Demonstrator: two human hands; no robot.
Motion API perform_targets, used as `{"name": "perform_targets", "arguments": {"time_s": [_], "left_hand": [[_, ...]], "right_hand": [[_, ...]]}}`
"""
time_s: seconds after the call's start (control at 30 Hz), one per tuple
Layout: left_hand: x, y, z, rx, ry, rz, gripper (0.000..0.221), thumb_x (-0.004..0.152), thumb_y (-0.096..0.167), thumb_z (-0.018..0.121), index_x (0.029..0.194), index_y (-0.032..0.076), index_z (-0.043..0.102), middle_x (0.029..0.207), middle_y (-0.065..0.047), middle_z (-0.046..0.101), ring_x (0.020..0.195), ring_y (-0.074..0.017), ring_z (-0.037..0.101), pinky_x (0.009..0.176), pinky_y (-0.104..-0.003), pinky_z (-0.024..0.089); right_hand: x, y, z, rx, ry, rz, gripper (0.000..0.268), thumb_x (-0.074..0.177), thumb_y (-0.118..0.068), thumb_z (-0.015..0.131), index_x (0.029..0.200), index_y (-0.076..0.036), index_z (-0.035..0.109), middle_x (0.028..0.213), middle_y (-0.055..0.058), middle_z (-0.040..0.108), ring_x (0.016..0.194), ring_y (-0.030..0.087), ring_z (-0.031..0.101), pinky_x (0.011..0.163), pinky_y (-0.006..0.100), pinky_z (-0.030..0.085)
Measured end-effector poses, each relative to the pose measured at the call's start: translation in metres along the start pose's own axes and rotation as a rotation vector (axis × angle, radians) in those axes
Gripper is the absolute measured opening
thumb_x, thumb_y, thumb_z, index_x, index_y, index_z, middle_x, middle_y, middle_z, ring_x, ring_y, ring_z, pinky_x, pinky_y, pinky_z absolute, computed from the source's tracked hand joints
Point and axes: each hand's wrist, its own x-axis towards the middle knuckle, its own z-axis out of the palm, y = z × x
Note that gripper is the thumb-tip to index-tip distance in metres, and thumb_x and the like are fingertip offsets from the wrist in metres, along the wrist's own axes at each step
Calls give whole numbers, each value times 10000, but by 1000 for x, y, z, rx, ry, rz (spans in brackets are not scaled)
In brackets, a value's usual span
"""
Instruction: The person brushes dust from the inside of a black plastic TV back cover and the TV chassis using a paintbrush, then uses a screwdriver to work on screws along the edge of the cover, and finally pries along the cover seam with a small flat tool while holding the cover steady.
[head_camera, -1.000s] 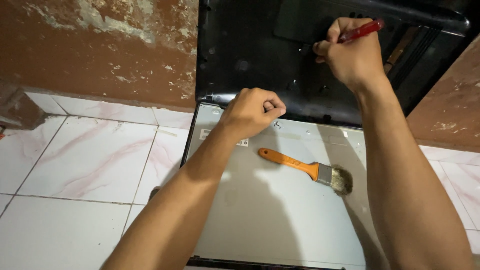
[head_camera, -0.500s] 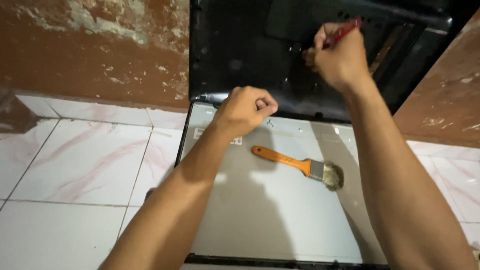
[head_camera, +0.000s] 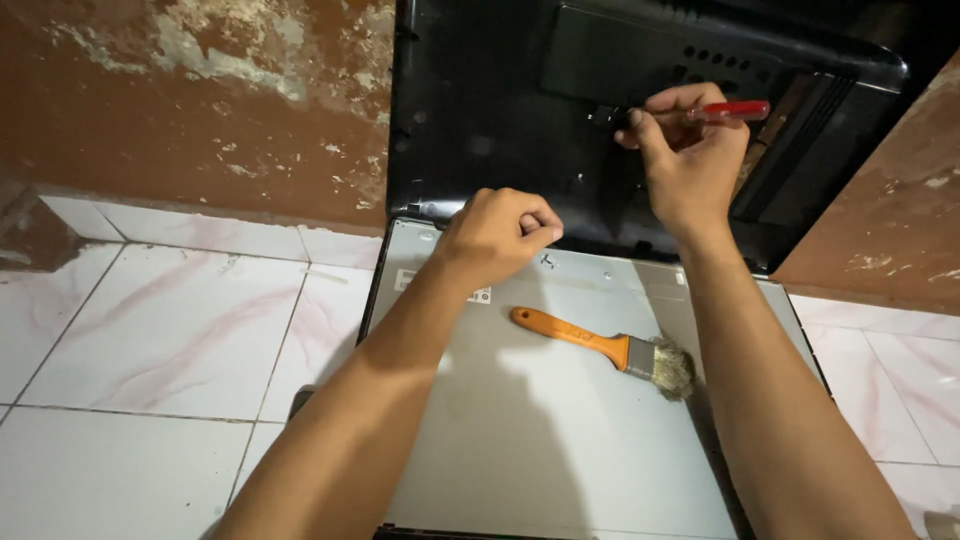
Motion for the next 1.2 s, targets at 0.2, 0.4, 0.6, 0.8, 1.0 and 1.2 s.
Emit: {"name": "perform_targets", "arguments": {"time_s": [0.2, 0.4, 0.6, 0.8, 1.0, 1.2], "left_hand": [[-2, 1, 0, -17, 11, 41, 142, 827, 192, 688, 882, 138, 808, 678, 39, 742, 506, -121, 591, 508, -277, 469], [-1, 1, 0, -24, 5, 49, 164, 825, 193, 681, 901, 127, 810, 707, 16, 756, 514, -126, 605, 504, -281, 474], [0, 1, 0, -19, -8, 35, 176, 823, 202, 680, 910, 130, 814, 696, 17, 748, 520, -120, 602, 503, -277, 466], [2, 0, 1, -23, -10, 28, 169, 831, 196, 683, 916, 130, 813, 731, 11, 753, 560, -120, 628, 530, -278, 494], [1, 5, 1, 15, -17, -7, 176, 833, 211, 680, 931, 159, 816, 783, 11, 777, 568, -128, 651, 543, -284, 515], [2, 5, 1, 23, -54, -57, 173, 837, 227, 687, 945, 186, 817, 784, 41, 764, 597, -120, 648, 588, -284, 523]], "right_hand": [[0, 2, 3, 60, 31, 33, 175, 1012, 140, 667, 1050, 13, 553, 980, 115, 672, 872, 179, 719, 826, 279, 645], [2, 0, 5, 97, 21, -34, 237, 989, 174, 641, 1025, -6, 491, 978, 141, 654, 880, 202, 698, 841, 315, 654], [3, 2, 2, 35, 11, -39, 275, 1018, 155, 665, 996, -36, 468, 901, 106, 631, 818, 190, 702, 760, 287, 625], [26, 8, -10, -28, -92, 181, 300, 994, 111, 675, 911, -93, 472, 837, 22, 574, 674, 114, 605, 654, 222, 577], [46, -8, -15, -78, -241, 308, 311, 968, 93, 680, 825, -100, 483, 775, 20, 588, 637, 113, 617, 640, 228, 614], [55, -12, -13, -166, -230, 421, 281, 908, 58, 693, 818, -134, 509, 805, 2, 608, 661, 114, 639, 621, 234, 615]]}}
